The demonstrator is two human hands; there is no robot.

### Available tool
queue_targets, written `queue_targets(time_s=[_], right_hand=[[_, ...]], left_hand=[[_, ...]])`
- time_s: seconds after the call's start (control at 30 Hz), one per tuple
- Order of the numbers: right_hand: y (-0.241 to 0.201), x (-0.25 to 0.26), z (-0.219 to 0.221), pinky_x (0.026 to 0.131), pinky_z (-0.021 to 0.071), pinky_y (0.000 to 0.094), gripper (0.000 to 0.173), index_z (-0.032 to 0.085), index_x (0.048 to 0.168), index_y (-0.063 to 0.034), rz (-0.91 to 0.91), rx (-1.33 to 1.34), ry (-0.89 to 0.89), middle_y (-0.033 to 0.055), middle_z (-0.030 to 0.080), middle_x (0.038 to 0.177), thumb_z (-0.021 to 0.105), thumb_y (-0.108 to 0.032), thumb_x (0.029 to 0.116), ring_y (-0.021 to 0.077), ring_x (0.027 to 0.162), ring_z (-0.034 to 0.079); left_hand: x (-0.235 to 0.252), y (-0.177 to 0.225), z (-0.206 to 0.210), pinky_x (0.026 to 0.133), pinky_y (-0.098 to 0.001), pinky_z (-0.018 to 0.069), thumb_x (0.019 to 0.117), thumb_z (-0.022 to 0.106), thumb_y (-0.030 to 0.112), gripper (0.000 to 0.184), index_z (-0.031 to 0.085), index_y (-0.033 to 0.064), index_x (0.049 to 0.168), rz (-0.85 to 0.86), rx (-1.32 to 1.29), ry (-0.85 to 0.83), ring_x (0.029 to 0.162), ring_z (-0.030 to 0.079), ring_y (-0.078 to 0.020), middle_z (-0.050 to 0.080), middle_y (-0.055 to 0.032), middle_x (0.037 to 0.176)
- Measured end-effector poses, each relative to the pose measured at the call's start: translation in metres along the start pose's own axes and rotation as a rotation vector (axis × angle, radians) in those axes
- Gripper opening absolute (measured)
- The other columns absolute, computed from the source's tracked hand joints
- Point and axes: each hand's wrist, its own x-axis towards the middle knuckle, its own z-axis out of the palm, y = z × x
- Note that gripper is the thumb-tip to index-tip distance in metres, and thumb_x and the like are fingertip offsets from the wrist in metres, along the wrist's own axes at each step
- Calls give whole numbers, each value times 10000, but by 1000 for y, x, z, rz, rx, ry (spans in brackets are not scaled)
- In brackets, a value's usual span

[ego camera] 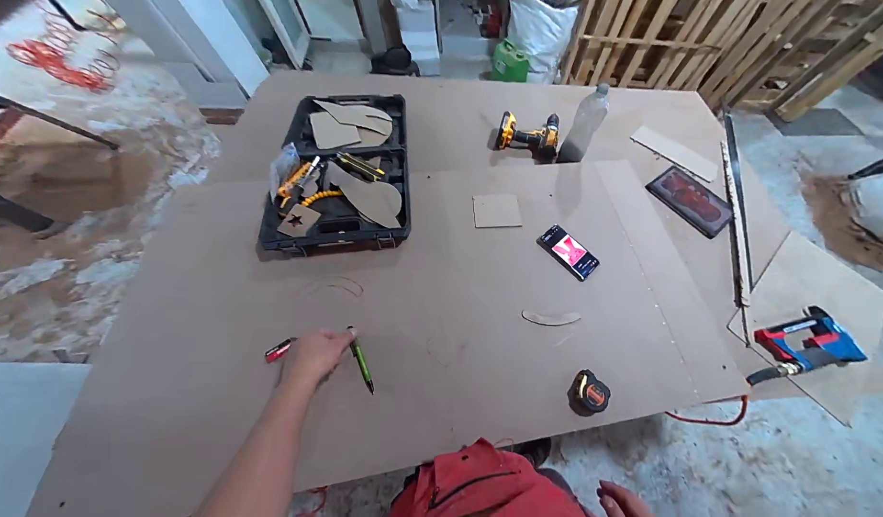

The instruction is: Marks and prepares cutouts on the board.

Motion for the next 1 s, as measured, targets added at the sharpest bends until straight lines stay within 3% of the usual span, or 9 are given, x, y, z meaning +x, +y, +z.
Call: queue_targets(time_s=[0.1,0.23,0.33,0.4,0.47,0.6,0.77,0.87,1.0], right_hand=[[-6,7,-8,972,595,390,339,720,1240,-62,30,-54,-13,68,769,1111,585,-302,1043,145,1024,740],[-13,45,-18,936,611,393,322,742,1213,-135,-71,-160,-8,8,773,1093,570,-342,1036,110,998,739],[-31,74,-28,969,593,391,322,753,1203,-158,-157,-205,-2,-6,761,1140,547,-344,1039,105,1050,721],[-36,90,-39,990,579,375,328,755,1202,-169,-201,-222,-10,-14,755,1154,528,-350,1049,94,1077,709],[-31,101,-52,997,571,354,347,754,1207,-189,-215,-216,-37,-34,753,1159,502,-375,1057,68,1083,700],[-9,117,-74,956,578,338,359,751,1205,-202,-215,-176,-73,-46,755,1126,488,-395,1056,52,1028,704],[24,135,-101,929,582,339,346,758,1181,-215,-222,-187,-74,-55,759,1093,484,-386,1055,49,994,708],[34,149,-114,924,582,339,348,756,1184,-213,-218,-203,-73,-51,760,1086,478,-380,1057,54,988,709],[30,173,-128,941,577,343,353,741,1214,-207,-227,-220,-84,-41,750,1131,468,-364,1054,65,1025,704]], left_hand=[[-8,-8,24,675,-472,580,937,686,565,574,705,1,1042,-22,96,-111,661,663,-261,686,-151,793],[-17,-13,40,564,-366,561,996,680,373,348,668,27,1031,-28,15,-186,558,626,-186,658,-91,709],[-48,-19,47,564,-327,557,1046,593,214,233,630,-12,1088,85,-315,-231,580,626,-170,658,-98,745],[-68,-34,62,573,-311,580,984,593,131,169,602,-8,1080,214,-618,-224,616,660,-157,679,-87,760],[-84,-50,80,568,-300,594,879,623,135,203,585,55,1062,264,-815,-207,635,677,-143,685,-49,776],[-108,-66,109,517,-272,557,910,546,123,66,587,168,936,307,-1107,-234,587,656,-118,674,7,711],[-142,-59,127,696,-329,618,989,367,187,355,718,147,1030,342,-1138,-340,744,734,-175,765,-62,852],[-164,-56,138,752,-346,625,997,370,185,352,717,147,1036,322,-1126,-318,792,749,-193,775,-74,880],[-188,-59,154,749,-339,623,998,411,146,290,697,137,1044,319,-1145,-273,788,748,-184,773,-73,882]])
